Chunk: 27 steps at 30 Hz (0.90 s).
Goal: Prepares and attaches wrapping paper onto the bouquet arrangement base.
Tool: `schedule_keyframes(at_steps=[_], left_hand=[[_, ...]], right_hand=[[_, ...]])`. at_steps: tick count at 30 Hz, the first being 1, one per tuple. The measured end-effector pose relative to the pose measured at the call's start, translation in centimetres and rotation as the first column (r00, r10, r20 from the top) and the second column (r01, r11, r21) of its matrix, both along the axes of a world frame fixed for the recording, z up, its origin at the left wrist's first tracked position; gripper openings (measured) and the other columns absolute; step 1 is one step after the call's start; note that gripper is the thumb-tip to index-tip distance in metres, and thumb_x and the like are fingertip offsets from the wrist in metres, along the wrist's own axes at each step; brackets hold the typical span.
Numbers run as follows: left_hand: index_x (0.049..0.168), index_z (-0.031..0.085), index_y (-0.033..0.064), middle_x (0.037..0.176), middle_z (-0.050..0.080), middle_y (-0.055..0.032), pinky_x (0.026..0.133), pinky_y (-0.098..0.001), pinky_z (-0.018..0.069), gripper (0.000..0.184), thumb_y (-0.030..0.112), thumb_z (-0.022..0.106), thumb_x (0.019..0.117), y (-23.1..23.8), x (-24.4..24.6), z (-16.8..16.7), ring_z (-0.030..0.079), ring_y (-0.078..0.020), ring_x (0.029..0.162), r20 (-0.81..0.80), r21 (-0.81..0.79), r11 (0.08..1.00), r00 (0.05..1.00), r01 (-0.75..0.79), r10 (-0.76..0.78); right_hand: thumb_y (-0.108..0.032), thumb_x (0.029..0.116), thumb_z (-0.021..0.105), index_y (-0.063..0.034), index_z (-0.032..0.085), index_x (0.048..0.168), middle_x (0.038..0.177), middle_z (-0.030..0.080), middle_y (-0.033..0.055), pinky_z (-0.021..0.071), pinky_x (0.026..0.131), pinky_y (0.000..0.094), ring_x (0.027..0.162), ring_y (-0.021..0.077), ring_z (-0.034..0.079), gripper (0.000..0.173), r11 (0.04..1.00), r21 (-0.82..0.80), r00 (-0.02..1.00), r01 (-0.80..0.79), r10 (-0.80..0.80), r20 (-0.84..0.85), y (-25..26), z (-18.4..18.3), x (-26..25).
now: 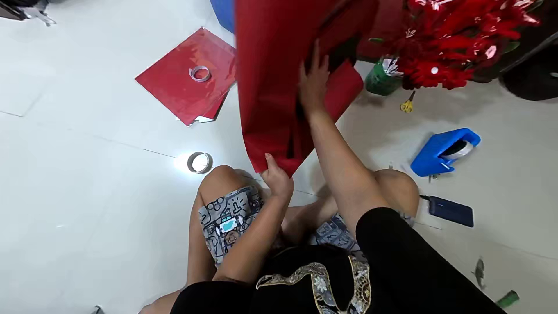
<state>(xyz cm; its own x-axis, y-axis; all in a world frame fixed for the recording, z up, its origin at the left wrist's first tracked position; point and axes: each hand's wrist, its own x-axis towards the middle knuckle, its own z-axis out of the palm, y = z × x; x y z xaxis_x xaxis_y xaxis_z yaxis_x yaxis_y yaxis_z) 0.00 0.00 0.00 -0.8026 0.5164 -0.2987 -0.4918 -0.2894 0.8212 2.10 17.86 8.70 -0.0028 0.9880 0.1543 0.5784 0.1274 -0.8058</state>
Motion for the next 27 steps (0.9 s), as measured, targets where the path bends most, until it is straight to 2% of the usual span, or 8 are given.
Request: schedule_keyframes(at_steps=[3,7,11,17,21,23,25,27], left_hand=[[0.124,0.053,-0.0041,0.099,0.068,-0.0155,0.083,-0.0411,0.0604,0.028,0.017,0.04,0.1119,2.9,-1.0,-3.4,0.07,-0.0206,0.089,0.147,-0.108,0.994,0.988,-0.033,0.049],[0.131,0.051,-0.004,0.112,0.064,-0.0204,0.088,-0.0437,0.0576,0.032,0.02,0.04,0.1123,4.5,-1.1,-9.1,0.067,-0.0243,0.099,0.229,-0.227,0.973,0.969,-0.04,0.093],[0.139,0.048,-0.0032,0.128,0.06,-0.0244,0.096,-0.0508,0.0532,0.04,0.025,0.04,0.1125,4.2,-0.3,-13.5,0.063,-0.031,0.114,0.349,-0.348,0.937,0.932,0.032,0.097],[0.135,0.051,-0.0012,0.125,0.061,-0.0213,0.093,-0.049,0.0537,0.041,0.03,0.042,0.1109,2.8,0.7,-14.7,0.063,-0.0292,0.11,0.452,-0.326,0.942,0.889,0.086,0.075],[0.14,0.046,-0.0003,0.124,0.059,-0.0222,0.088,-0.0457,0.0536,0.044,0.033,0.038,0.1122,-0.2,3.2,-12.1,0.062,-0.0298,0.105,0.476,-0.478,0.817,0.877,0.321,-0.067],[0.123,0.045,-0.0006,0.095,0.053,-0.0138,0.068,-0.0367,0.048,0.027,0.023,0.047,0.1096,-1.6,4.5,-10.1,0.053,-0.021,0.077,0.335,-0.581,0.729,0.922,0.363,-0.193],[0.131,0.045,-0.0109,0.121,0.056,-0.0263,0.094,-0.0421,0.0501,0.034,0.01,0.052,0.1055,-1.7,3.3,-8.9,0.057,-0.03,0.108,0.04,-0.599,0.707,0.896,0.376,-0.442],[0.136,0.05,-0.0125,0.14,0.05,-0.0323,0.113,-0.0478,0.0414,0.04,0.012,0.051,0.1041,0.3,0.3,-9.8,0.049,-0.0398,0.134,-0.3,-0.717,0.608,0.636,0.341,-0.711]], right_hand=[[-0.073,0.0986,0.041,-0.0399,0.019,0.166,0.171,0.014,0.0217,0.0178,0.112,0.081,0.154,0.0541,0.013,0.078,0.998,-0.052,0.96,-0.033,0.046,0.275,1.9,-5.0,-1.4],[-0.065,0.1032,0.04,-0.0349,0.025,0.165,0.171,0.018,0.0218,0.0086,0.116,0.0803,0.157,0.0491,0.01,0.071,0.973,-0.125,0.872,-0.195,0.231,0.433,2.1,-13.9,1.4],[-0.06,0.1063,0.039,-0.0283,0.028,0.165,0.169,0.023,0.0221,0.008,0.118,0.0781,0.157,0.0466,0.014,0.068,0.941,-0.251,0.813,-0.226,0.324,0.483,-0.1,-20.0,4.4],[-0.054,0.1057,0.046,-0.0212,0.034,0.163,0.171,0.02,0.0201,0.0033,0.123,0.0714,0.16,0.0392,0.009,0.067,0.874,-0.271,0.703,-0.402,0.485,0.52,-5.1,-23.1,4.0],[-0.055,0.1073,0.04,-0.0218,0.034,0.163,0.173,0.018,0.0121,0.0001,0.124,0.0697,0.161,0.0331,0.005,0.065,0.745,-0.309,0.559,-0.59,0.654,0.509,-6.8,-23.3,2.6],[-0.052,0.1084,0.039,-0.0226,0.034,0.163,0.173,0.018,0.0097,0.0,0.124,0.0694,0.161,0.0317,0.005,0.063,0.733,-0.329,0.548,-0.595,0.669,0.502,-6.7,-23.1,2.6],[-0.044,0.1098,0.04,-0.0187,0.034,0.163,0.172,0.02,0.0121,0.0018,0.125,0.068,0.161,0.0322,0.007,0.059,0.771,-0.333,0.611,-0.543,0.635,0.473,-6.3,-22.8,2.7],[-0.035,0.1108,0.042,-0.0129,0.033,0.163,0.172,0.02,0.0155,0.0056,0.125,0.066,0.16,0.0326,0.01,0.057,0.821,-0.313,0.689,-0.477,0.571,0.447,-5.7,-22.6,3.0]])
